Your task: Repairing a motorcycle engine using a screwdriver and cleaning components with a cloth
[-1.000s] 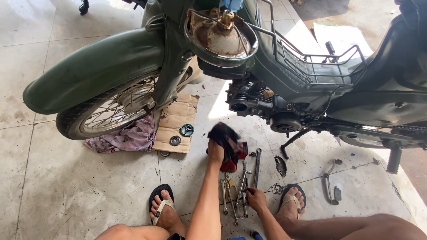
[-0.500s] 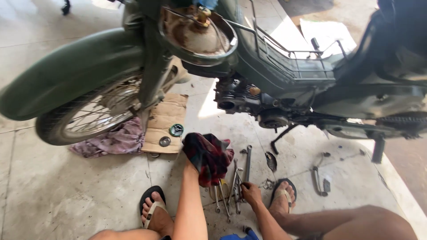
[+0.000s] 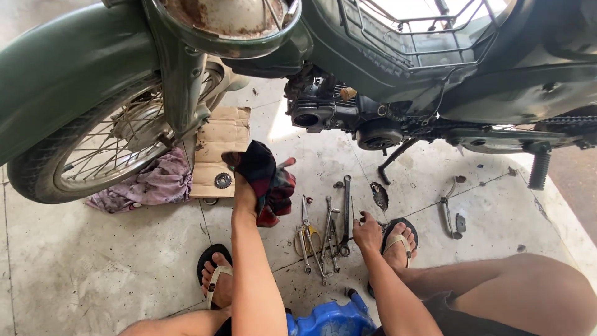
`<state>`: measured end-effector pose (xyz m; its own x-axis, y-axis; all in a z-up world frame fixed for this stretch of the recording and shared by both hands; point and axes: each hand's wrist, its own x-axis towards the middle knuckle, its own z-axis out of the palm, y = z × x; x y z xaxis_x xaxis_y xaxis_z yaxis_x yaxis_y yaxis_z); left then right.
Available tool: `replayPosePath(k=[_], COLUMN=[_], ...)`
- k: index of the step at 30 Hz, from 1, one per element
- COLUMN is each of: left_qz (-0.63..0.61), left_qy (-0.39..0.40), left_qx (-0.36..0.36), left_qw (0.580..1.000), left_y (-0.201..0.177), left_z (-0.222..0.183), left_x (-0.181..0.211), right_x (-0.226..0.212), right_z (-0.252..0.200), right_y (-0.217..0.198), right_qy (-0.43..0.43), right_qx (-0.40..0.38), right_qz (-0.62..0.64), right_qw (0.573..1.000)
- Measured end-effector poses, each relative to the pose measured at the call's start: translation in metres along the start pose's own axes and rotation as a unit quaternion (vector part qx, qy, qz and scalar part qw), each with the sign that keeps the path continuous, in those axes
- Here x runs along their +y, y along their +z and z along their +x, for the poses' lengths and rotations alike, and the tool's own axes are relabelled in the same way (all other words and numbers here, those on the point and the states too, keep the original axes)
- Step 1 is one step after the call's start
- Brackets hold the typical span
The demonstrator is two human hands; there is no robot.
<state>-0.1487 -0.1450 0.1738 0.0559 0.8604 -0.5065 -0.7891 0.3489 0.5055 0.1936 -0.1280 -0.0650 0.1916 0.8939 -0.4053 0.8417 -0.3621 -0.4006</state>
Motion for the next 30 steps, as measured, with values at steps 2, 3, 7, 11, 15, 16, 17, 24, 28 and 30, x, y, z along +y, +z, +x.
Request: replayPosePath(k=[2, 3, 7, 11, 15, 16, 17, 24, 28, 30], left_qz=[0.009, 0.020, 0.048, 0.068, 0.186, 0.184, 0.303, 0.536, 0.499, 0.438], left_qy=[0.021, 0.045, 0.118, 0.171, 0.274, 0.278, 0.328, 0.217, 0.234, 0.195], left_qx=[0.026, 0.050, 0.123, 0.042, 0.025, 0.024, 0.085, 0.233, 0.189, 0.156], left_qw=[0.999, 0.998, 0.984, 0.982, 0.943, 0.943, 0.891, 0.782, 0.812, 0.863], left_y=[0.005, 0.009, 0.022, -0.003, -0.060, -0.066, -0.072, -0.161, -0.115, -0.100], left_z=[-0.003, -0.004, -0.013, 0.005, 0.031, 0.035, 0.039, 0.121, 0.098, 0.089], left_x=[-0.001, -0.002, -0.005, -0.025, -0.052, -0.053, -0.053, -0.123, -0.108, -0.104], right_x=[0.002, 0.003, 0.006, -0.021, -0.034, -0.031, -0.030, -0.037, -0.009, -0.030], right_z=[-0.004, -0.005, -0.011, -0.030, -0.068, -0.076, -0.082, -0.089, -0.074, -0.087], right_y=[0.015, 0.021, 0.059, 0.075, 0.116, 0.118, 0.120, 0.115, 0.154, 0.134], right_qy=[-0.030, -0.061, -0.145, -0.233, -0.306, -0.309, -0.325, -0.235, -0.189, -0.063], right_qx=[-0.026, -0.049, -0.080, -0.089, -0.115, -0.111, -0.074, -0.077, -0.100, -0.153], right_qz=[-0.024, -0.047, -0.103, -0.107, -0.195, -0.197, -0.151, -0.209, -0.247, -0.200], right_qw=[0.999, 0.996, 0.981, 0.963, 0.925, 0.924, 0.931, 0.946, 0.945, 0.966])
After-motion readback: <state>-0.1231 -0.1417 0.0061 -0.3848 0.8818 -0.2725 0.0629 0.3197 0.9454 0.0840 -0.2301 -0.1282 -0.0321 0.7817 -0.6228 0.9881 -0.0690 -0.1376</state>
